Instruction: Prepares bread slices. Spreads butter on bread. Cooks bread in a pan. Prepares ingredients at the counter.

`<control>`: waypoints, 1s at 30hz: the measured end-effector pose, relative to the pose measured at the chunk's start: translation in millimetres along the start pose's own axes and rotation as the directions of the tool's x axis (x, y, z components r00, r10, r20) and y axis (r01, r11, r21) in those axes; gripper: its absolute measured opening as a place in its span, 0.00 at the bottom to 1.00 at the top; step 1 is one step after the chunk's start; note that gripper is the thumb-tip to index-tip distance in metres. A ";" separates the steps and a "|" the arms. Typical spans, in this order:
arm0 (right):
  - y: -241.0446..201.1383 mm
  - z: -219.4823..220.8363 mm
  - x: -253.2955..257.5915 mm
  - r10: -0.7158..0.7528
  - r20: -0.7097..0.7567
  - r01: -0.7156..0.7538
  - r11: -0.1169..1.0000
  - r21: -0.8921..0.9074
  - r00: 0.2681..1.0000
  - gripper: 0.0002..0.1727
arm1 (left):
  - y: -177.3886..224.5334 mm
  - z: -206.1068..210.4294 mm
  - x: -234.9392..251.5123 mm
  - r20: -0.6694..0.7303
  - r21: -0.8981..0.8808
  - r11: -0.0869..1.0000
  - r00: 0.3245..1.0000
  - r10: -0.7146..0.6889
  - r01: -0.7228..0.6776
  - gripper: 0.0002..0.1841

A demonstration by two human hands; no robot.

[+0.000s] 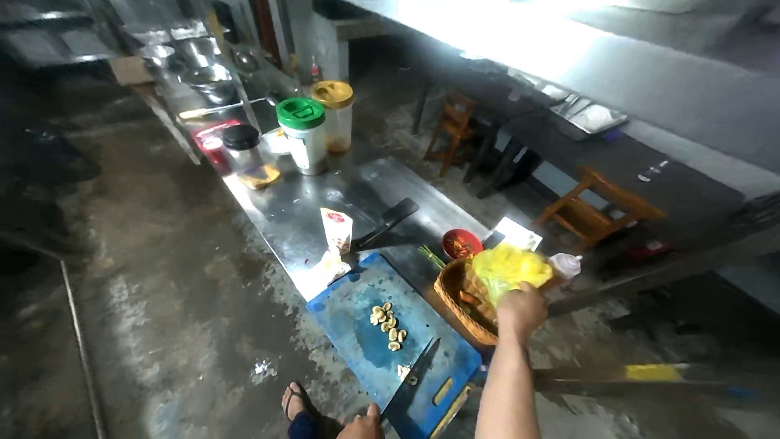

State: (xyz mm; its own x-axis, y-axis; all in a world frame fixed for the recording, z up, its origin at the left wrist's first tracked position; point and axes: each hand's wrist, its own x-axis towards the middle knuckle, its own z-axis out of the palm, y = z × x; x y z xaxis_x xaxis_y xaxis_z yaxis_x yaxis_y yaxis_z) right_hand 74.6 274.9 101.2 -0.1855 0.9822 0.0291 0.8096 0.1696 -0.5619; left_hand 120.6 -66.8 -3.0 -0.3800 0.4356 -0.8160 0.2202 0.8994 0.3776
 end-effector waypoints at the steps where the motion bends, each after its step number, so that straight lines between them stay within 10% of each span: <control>1: -5.3 -8.3 0.0 -0.004 -0.030 0.004 1.000 0.022 1.000 0.19 | 0.2 -2.2 -0.9 0.011 -0.009 1.000 1.000 -0.003 0.003 0.26; 22: -6.1 3.3 15.3 -0.096 0.116 0.103 0.993 -0.050 0.989 0.19 | -9.9 -14.2 9.2 0.076 -0.001 1.000 0.997 0.023 -0.023 0.24; 30: 30.7 25.6 -84.8 -0.310 0.205 0.337 0.934 -0.116 0.928 0.32 | 4.5 -46.7 -13.3 0.048 0.121 0.990 0.997 0.066 -0.071 0.24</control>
State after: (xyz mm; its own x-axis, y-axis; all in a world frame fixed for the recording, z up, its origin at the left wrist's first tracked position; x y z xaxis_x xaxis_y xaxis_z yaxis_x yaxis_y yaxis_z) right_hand 101.0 194.7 60.4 -0.5372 0.8428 0.0312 0.7586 0.4990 -0.4189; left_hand 84.6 -66.9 30.0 -0.3211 0.4916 -0.8095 0.3539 0.8551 0.3789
